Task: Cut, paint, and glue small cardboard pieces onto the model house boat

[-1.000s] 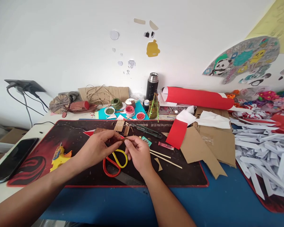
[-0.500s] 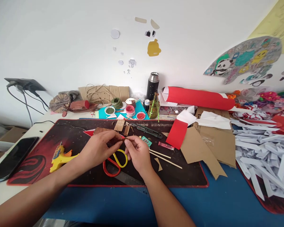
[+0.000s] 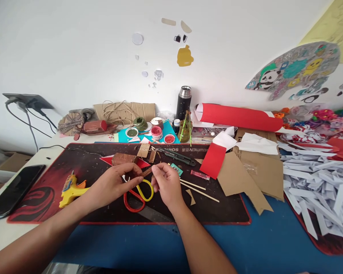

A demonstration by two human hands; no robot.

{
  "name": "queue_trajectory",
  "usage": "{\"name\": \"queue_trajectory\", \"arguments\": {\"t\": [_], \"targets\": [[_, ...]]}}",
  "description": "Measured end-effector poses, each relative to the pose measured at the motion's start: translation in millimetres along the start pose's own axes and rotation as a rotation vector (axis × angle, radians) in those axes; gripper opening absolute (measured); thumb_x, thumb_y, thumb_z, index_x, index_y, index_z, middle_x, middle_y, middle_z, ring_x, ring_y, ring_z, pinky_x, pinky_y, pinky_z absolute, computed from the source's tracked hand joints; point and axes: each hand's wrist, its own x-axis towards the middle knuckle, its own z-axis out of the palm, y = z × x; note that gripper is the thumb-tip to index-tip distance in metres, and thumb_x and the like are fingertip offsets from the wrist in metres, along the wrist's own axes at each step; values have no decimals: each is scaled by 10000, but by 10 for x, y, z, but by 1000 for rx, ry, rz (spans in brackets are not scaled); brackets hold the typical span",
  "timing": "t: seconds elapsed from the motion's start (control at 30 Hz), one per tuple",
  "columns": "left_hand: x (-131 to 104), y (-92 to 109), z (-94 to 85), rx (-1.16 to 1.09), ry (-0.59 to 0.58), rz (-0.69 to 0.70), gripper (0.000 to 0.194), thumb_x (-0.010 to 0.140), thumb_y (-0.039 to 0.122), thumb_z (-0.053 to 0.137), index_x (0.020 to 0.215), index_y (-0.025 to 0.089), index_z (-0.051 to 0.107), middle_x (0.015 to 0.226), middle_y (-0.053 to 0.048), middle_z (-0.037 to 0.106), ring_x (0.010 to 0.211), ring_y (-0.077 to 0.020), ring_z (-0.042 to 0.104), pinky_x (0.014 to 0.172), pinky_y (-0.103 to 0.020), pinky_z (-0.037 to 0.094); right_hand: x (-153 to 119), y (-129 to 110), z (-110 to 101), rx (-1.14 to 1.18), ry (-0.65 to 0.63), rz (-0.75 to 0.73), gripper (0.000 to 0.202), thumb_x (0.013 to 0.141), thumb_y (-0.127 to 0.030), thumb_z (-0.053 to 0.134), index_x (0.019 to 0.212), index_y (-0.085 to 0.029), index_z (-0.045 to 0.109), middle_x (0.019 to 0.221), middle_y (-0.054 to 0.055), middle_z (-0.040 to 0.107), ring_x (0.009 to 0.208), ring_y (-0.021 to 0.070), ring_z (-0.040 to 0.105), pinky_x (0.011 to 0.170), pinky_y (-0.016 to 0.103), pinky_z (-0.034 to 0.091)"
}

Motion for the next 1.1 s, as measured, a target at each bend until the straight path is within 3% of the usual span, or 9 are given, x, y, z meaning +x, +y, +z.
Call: {"name": "queue_trajectory", "arguments": {"t": [0.17, 0.4, 0.67, 0.93, 1.1], "targets": [[-11, -20, 58, 28, 56, 79, 178, 992, 366, 620, 901, 228, 688, 851, -3, 759, 753, -185, 674, 664, -293, 473, -2, 1, -2, -3, 1, 11, 481, 898, -667, 751, 824, -211, 619, 531, -52, 573, 409, 88, 466, 387, 199, 280], [-32, -100, 166, 288, 209, 292, 131, 1016, 265, 593, 918, 220, 667, 858, -29, 744, 768, -201, 673, 710, -315, 460, 4, 23, -23, 17, 11, 29, 454, 904, -640, 754, 827, -210, 628, 516, -65, 549, 407, 88, 466, 390, 197, 282], [-20, -15, 124, -36, 138, 20, 197, 974, 391, 640, 885, 225, 700, 819, 2, 747, 698, -166, 630, 645, -275, 466, 12, 23, -1, 89, -32, 4, 476, 891, -659, 773, 852, -205, 634, 553, -58, 580, 404, 82, 468, 385, 195, 300], [7, -56, 39, -231, 122, -112, 342, 943, 545, 668, 872, 212, 694, 771, -1, 691, 673, -168, 578, 614, -275, 453, 8, 17, 7, 110, -38, 30, 514, 850, -689, 806, 919, -197, 675, 567, -49, 598, 396, 83, 464, 373, 192, 265], [11, -81, 34, -264, 40, -112, 352, 924, 552, 685, 851, 209, 669, 783, -1, 670, 688, -169, 576, 611, -269, 447, 20, 43, 5, 115, -12, 23, 495, 851, -671, 812, 891, -200, 665, 571, -50, 596, 400, 84, 464, 372, 197, 285]]}}
